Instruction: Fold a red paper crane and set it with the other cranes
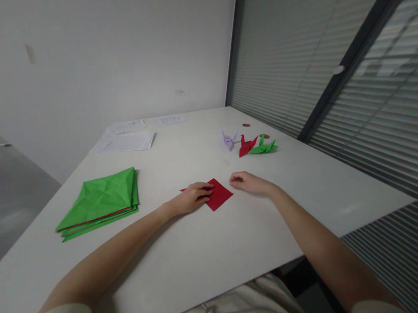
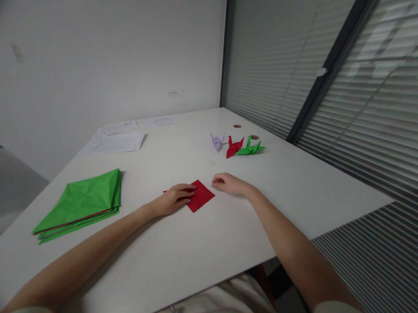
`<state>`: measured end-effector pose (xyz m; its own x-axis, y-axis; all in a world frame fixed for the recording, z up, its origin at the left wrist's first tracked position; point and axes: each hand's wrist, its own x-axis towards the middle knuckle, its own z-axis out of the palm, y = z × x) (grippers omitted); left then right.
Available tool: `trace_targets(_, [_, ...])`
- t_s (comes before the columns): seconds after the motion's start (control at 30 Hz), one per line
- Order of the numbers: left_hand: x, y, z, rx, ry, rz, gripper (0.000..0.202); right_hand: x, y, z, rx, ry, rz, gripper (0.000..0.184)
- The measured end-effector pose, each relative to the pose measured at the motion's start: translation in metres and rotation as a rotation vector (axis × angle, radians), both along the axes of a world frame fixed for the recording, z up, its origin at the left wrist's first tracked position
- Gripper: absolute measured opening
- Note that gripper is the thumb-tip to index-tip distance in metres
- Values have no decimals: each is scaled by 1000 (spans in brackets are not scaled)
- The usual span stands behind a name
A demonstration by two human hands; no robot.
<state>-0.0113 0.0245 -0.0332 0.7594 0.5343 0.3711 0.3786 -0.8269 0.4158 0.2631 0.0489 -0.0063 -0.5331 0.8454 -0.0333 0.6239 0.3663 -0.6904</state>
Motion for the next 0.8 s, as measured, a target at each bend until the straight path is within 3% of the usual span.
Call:
trace_targets(0.1, [1, -2, 3, -2, 25, -6, 29, -6, 0, -4, -24, 98, -3, 29])
trace_targets(0.33, [3, -5, 4, 72, 167, 46, 37, -17, -4, -10, -35, 72, -49, 24])
trace_targets(0.6, [2, -3, 0, 85, 147, 37, 35, -17, -5, -9, -30, 38, -73, 19])
trace_targets(0.8, [2, 1, -5, 70, 118, 35, 33, -15, -4, -5, -76, 99, -10, 17])
